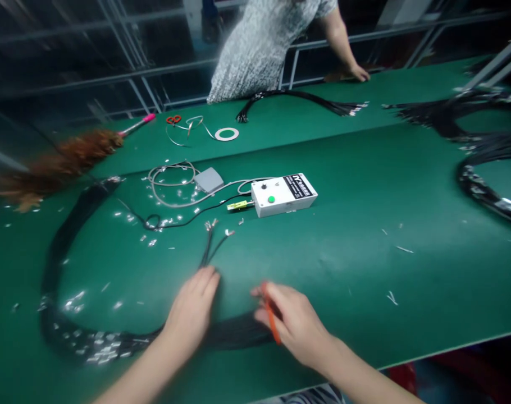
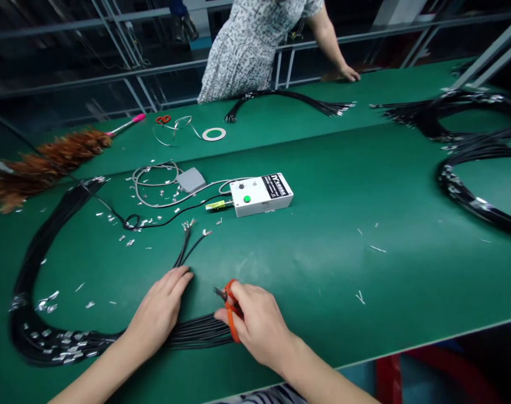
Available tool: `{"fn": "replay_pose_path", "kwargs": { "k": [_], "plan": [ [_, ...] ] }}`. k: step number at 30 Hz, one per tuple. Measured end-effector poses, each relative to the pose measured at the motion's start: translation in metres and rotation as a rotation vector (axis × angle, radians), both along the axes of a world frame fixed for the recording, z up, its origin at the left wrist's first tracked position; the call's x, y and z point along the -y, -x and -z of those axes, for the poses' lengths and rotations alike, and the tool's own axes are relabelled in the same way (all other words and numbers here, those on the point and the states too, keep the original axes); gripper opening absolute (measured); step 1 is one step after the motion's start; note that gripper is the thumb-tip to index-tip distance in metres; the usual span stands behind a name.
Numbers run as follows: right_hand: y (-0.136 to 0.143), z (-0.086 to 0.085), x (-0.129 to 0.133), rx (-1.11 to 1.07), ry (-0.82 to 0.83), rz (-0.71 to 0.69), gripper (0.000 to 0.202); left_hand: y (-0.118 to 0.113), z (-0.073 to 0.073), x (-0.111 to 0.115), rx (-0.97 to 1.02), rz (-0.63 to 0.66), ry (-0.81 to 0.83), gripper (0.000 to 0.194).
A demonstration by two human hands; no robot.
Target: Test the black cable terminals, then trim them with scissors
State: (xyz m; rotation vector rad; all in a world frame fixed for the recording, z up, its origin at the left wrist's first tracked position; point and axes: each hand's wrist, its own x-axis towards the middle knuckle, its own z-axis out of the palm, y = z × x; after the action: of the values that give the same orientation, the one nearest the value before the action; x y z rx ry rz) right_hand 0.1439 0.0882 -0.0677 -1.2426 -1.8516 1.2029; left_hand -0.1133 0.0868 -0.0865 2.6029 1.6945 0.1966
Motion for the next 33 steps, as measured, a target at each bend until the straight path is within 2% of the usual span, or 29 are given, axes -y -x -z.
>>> {"fn": "replay_pose_path", "kwargs": {
  "k": [5, 8, 11, 14, 17, 20, 23, 27, 29, 33],
  "plan": [
    [0.006, 0.012, 0.007, 0.104, -0.174, 0.009, 0.016, 0.059, 0.006, -0.015, -0.1, -0.212, -0.115, 0.04],
    [0.004, 0.012, 0.005, 0.106, -0.15, 0.006, 0.015, 0.07, 0.006, -0.02, -0.119, -0.297, -0.148, 0.038],
    [0.001, 0.011, 0.0, 0.023, -0.021, 0.007, 0.018, 0.053, 0.0, -0.018, -0.086, -0.267, -0.14, 0.036],
    [-0.003, 0.011, -0.006, -0.156, 0.167, 0.052, 0.03, 0.015, -0.008, -0.005, -0.046, -0.145, -0.057, 0.034],
    [-0.004, 0.013, -0.01, -0.363, 0.299, 0.145, 0.039, -0.024, -0.014, 0.017, 0.044, 0.038, 0.12, 0.029],
    [-0.004, 0.009, -0.012, -0.505, 0.36, 0.229, 0.043, -0.047, -0.025, 0.03, 0.133, 0.089, 0.339, 0.029],
    [-0.005, 0.004, -0.014, -0.587, 0.38, 0.31, 0.045, -0.054, -0.042, 0.026, 0.174, 0.03, 0.533, 0.028],
    [-0.012, 0.001, -0.017, -0.64, 0.356, 0.392, 0.042, -0.053, -0.058, 0.016, 0.221, 0.016, 0.625, 0.023],
    [-0.016, 0.001, -0.018, -0.656, 0.351, 0.435, 0.041, -0.052, -0.06, 0.015, 0.272, 0.011, 0.63, 0.018],
    [-0.02, 0.002, -0.021, -0.695, 0.33, 0.51, 0.04, -0.046, -0.052, 0.017, 0.382, -0.034, 0.64, 0.012]
  ]
}}
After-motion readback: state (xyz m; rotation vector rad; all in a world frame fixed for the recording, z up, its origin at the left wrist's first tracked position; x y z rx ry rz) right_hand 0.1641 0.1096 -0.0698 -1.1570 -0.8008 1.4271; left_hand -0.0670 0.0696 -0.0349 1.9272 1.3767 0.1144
